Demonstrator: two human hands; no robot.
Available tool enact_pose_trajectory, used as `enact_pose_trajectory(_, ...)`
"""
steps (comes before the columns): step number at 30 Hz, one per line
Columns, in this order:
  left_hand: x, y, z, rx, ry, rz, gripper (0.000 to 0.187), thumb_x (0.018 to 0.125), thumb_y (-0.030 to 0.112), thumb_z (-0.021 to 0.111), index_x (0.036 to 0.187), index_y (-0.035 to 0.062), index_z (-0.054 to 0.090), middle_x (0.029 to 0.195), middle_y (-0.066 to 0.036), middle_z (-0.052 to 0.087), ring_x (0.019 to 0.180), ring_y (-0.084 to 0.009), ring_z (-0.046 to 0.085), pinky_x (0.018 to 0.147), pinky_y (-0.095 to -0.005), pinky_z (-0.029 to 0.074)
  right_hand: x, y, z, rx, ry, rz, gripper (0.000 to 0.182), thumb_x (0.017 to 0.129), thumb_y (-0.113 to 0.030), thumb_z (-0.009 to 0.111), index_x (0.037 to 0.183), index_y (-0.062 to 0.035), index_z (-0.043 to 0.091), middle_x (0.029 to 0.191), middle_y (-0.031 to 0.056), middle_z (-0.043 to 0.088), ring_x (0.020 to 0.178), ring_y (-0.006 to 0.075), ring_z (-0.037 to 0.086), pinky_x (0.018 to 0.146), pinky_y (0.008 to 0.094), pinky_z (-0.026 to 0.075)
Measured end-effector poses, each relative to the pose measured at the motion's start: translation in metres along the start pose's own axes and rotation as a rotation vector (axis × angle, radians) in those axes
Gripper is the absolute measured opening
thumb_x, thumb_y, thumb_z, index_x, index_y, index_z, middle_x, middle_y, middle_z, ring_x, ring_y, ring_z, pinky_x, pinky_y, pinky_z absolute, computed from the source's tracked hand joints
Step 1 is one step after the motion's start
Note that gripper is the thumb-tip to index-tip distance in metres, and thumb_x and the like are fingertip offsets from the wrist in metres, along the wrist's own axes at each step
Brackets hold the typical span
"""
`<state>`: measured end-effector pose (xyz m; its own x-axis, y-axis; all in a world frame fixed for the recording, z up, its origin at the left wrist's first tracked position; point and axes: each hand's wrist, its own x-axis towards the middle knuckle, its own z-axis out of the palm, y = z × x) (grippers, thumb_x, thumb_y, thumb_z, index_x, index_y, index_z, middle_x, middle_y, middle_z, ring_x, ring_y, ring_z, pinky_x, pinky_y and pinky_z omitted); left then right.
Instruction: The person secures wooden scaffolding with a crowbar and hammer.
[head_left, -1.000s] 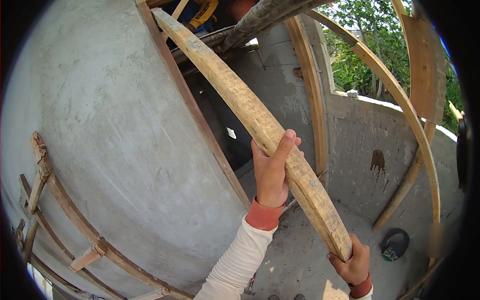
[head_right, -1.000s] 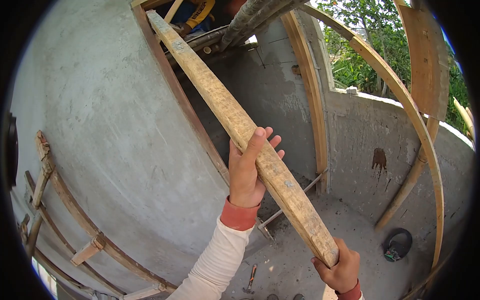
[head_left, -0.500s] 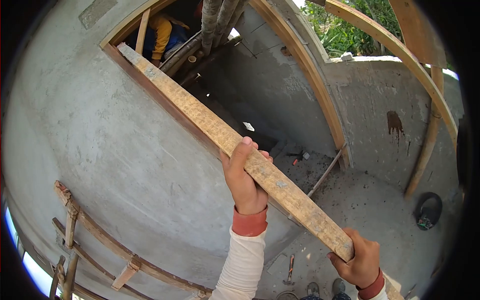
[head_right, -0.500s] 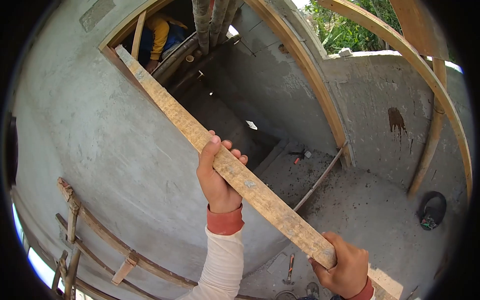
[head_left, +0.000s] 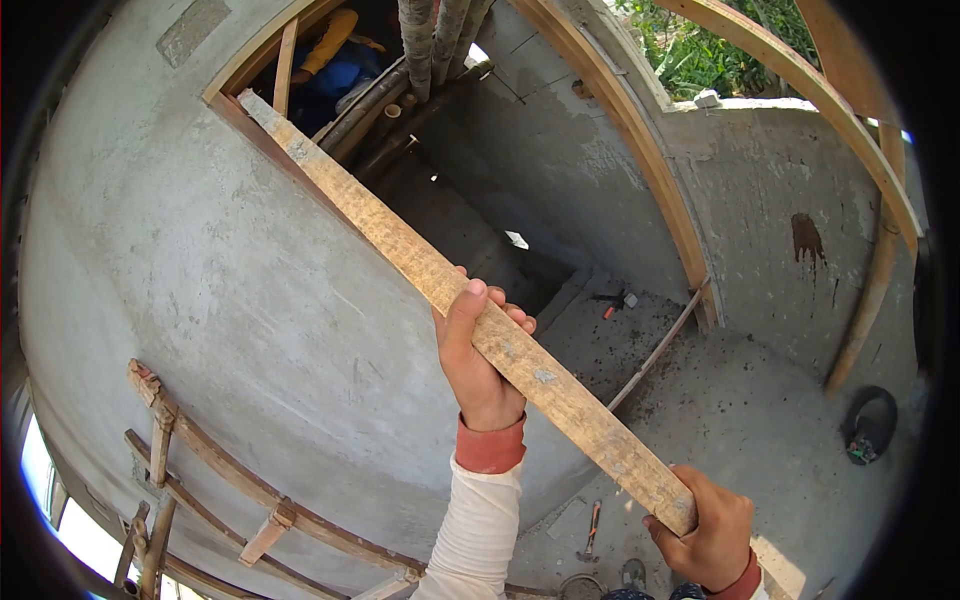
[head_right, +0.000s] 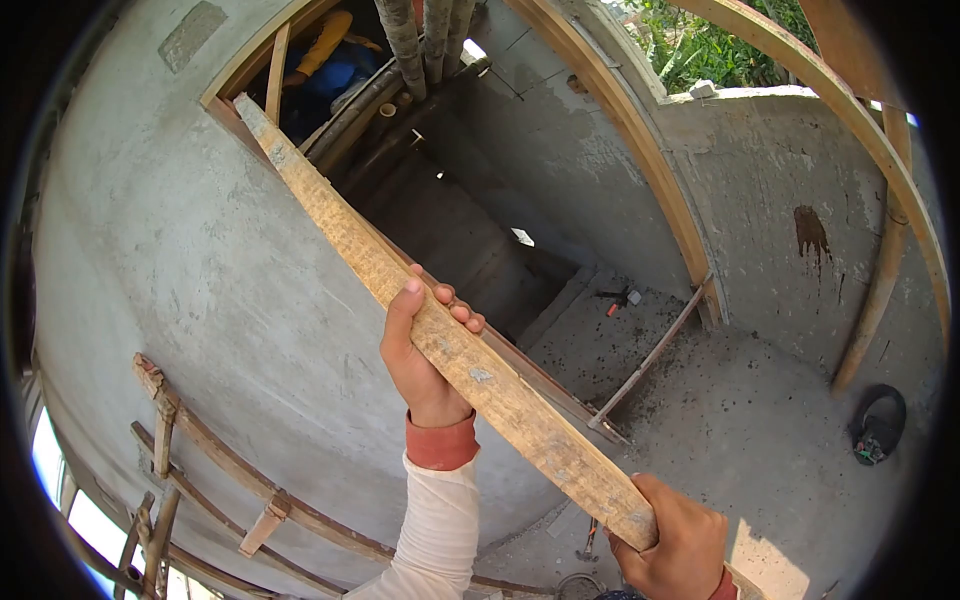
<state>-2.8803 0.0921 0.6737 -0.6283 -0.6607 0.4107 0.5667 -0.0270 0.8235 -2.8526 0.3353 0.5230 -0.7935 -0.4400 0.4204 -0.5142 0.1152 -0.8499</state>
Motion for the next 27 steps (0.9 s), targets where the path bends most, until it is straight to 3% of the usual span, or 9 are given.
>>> enact_pose_trajectory(9,-0.001,0.002,-0.001,-0.008,0.016,-0.012,0.035,0.088,0.024,0.069,0.116,0.0127,0.053,0.086,-0.004,0.058,0.07,-0.0152,0.06,0.065,-0.0332,0.053,-0.003,-0.006,-0.001,0.0,-0.002,-0.002,0.048,0.064,-0.011,0.083,0.108,-0.003,0.066,0.077,0.0165,0.069,0.069,0.036,0.07,0.063,0.0359,0.054)
enact_pose_trajectory(12,-0.002,0.003,-0.001,-0.003,0.015,-0.013,0.033,0.087,0.025,0.07,0.113,0.0127,0.053,0.087,-0.004,0.057,0.07,-0.0156,0.06,0.065,-0.0331,0.053,-0.005,-0.001,0.0,0.002,0.025,-0.051,0.046,0.068,-0.014,0.082,0.11,-0.005,0.066,0.077,0.0138,0.07,0.067,0.0329,0.07,0.061,0.0374,0.054)
enact_pose_trajectory(27,0.001,0.0,-0.006,-0.009,0.02,0.045,0.031,0.086,0.022,0.072,0.104,0.0111,0.049,0.087,-0.006,0.055,0.067,-0.0179,0.06,0.061,-0.0337,0.053,-0.014,-0.004,0.002,-0.052,0.05,-0.063,0.048,0.067,-0.017,0.083,0.111,-0.006,0.066,0.073,0.0149,0.069,0.068,0.0343,0.07,0.062,0.0369,0.054)
